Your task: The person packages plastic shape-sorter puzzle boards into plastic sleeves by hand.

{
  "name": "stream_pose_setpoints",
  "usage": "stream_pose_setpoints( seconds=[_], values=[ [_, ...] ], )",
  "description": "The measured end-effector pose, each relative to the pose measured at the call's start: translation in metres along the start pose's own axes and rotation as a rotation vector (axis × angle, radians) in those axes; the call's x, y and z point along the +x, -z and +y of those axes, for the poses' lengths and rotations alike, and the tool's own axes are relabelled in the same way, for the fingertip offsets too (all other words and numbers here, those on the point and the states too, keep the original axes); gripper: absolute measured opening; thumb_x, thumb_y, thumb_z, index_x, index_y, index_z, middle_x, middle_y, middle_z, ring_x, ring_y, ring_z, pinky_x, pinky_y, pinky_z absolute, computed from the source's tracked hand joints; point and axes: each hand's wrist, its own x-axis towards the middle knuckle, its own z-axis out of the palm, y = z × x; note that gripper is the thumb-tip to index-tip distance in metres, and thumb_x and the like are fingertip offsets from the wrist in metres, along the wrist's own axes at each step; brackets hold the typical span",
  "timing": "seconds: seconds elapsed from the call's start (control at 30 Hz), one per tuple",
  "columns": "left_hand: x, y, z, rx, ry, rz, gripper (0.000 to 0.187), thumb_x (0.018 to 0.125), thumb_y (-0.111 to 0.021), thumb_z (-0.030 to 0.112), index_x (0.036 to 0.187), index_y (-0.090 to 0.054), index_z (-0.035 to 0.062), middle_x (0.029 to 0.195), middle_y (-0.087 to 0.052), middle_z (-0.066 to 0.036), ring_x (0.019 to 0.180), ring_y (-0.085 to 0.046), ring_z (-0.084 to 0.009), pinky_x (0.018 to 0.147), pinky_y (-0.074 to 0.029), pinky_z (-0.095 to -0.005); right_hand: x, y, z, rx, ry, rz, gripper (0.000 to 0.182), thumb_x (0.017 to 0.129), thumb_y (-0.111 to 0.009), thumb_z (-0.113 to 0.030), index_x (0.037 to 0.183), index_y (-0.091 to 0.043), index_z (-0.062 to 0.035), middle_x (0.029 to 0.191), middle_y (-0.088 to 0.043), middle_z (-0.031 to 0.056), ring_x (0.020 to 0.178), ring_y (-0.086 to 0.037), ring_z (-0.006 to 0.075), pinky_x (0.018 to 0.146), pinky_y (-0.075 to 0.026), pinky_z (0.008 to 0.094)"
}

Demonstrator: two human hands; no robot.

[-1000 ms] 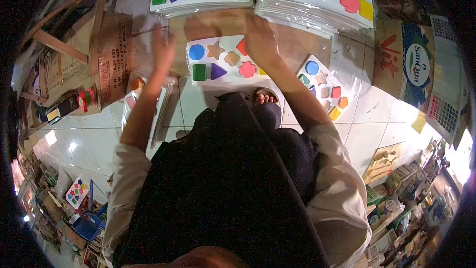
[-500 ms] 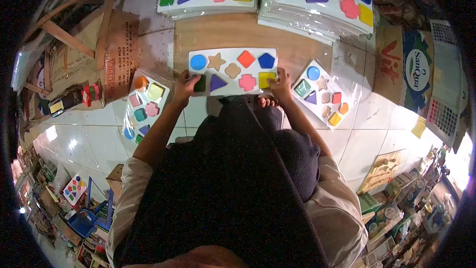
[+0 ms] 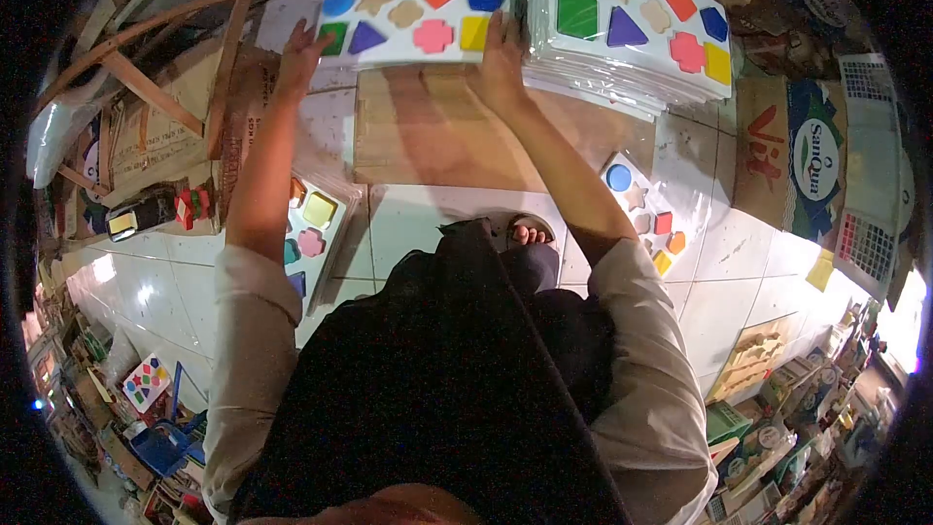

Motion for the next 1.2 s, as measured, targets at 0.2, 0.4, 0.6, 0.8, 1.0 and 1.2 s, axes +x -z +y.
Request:
stream_pose_setpoints(
  seconds=[0.2,0.4,0.6,0.8,1.0,1.2],
  values=[
    [0.023,0.001,-0.021,-0.175,0.144,0.024,0.09,0.074,-0.059,0.049,0.132,-0.018,-0.0067,0.129,-0.038,-0.017,0.114,-0.041,-0.0258,0.094,-0.031,-0.0292,0.023,-0.001,0.009,-0.616,0.121,-0.188,0.071,0.069,-0.062,-0.005,0.131,-0.029,-0.011,0.133,-0.025,0.0246,0.12,-0.028,0.0396,0.097,-0.031,0.0425],
    [-0.014,-0.003,-0.035,-0.424,0.288,0.054,0.088,0.077,-0.039,0.066,0.134,-0.02,0.0006,0.134,-0.028,-0.014,0.125,-0.023,-0.0244,0.099,-0.023,-0.043,0.032,0.001,0.002,-0.727,0.119,-0.23,0.061,0.075,-0.051,-0.002,0.131,-0.031,-0.0169,0.135,-0.024,0.021,0.12,-0.029,0.0385,0.095,-0.034,0.0443],
    [-0.034,-0.046,-0.033,-0.621,0.262,-0.03,0.098,0.074,-0.034,0.072,0.135,-0.009,-0.0006,0.139,-0.016,-0.014,0.124,-0.023,-0.027,0.1,-0.02,-0.0433,0.038,0.002,-0.003,-0.717,0.104,-0.275,0.061,0.076,-0.046,0.0,0.132,-0.029,-0.0165,0.137,-0.021,0.0205,0.122,-0.027,0.0387,0.095,-0.033,0.0477],
    [-0.017,-0.034,-0.018,-0.78,0.389,0.204,0.075,0.082,-0.033,0.064,0.131,-0.03,0.0075,0.127,-0.04,-0.009,0.119,-0.034,-0.0223,0.1,-0.023,-0.0341,0.035,-0.003,-0.007,-0.796,0.088,-0.272,0.061,0.077,-0.046,-0.001,0.133,-0.026,-0.0149,0.137,-0.02,0.0202,0.123,-0.026,0.0385,0.095,-0.033,0.0472],
    [-0.002,-0.03,-0.018,-0.196,0.277,0.031,0.071,0.084,-0.04,0.054,0.13,-0.03,0.0006,0.128,-0.041,-0.014,0.117,-0.038,-0.0232,0.098,-0.025,-0.0322,0.039,0.002,-0.005,-0.883,0.068,-0.338,0.065,0.077,-0.049,-0.001,0.134,-0.023,-0.0167,0.138,-0.018,0.0177,0.124,-0.025,0.0372,0.093,-0.038,0.0436],
    [-0.017,-0.019,-0.021,0.094,-0.255,-0.138,0.07,0.073,-0.069,0.025,0.128,-0.034,-0.0004,0.121,-0.049,-0.015,0.101,-0.052,-0.0211,0.085,-0.042,-0.0302,0.047,0.008,-0.003,-0.79,0.024,-0.418,0.073,0.073,-0.052,0.004,0.134,-0.02,-0.0193,0.14,-0.017,0.0133,0.122,-0.029,0.036,0.091,-0.042,0.0398]
  ],
)
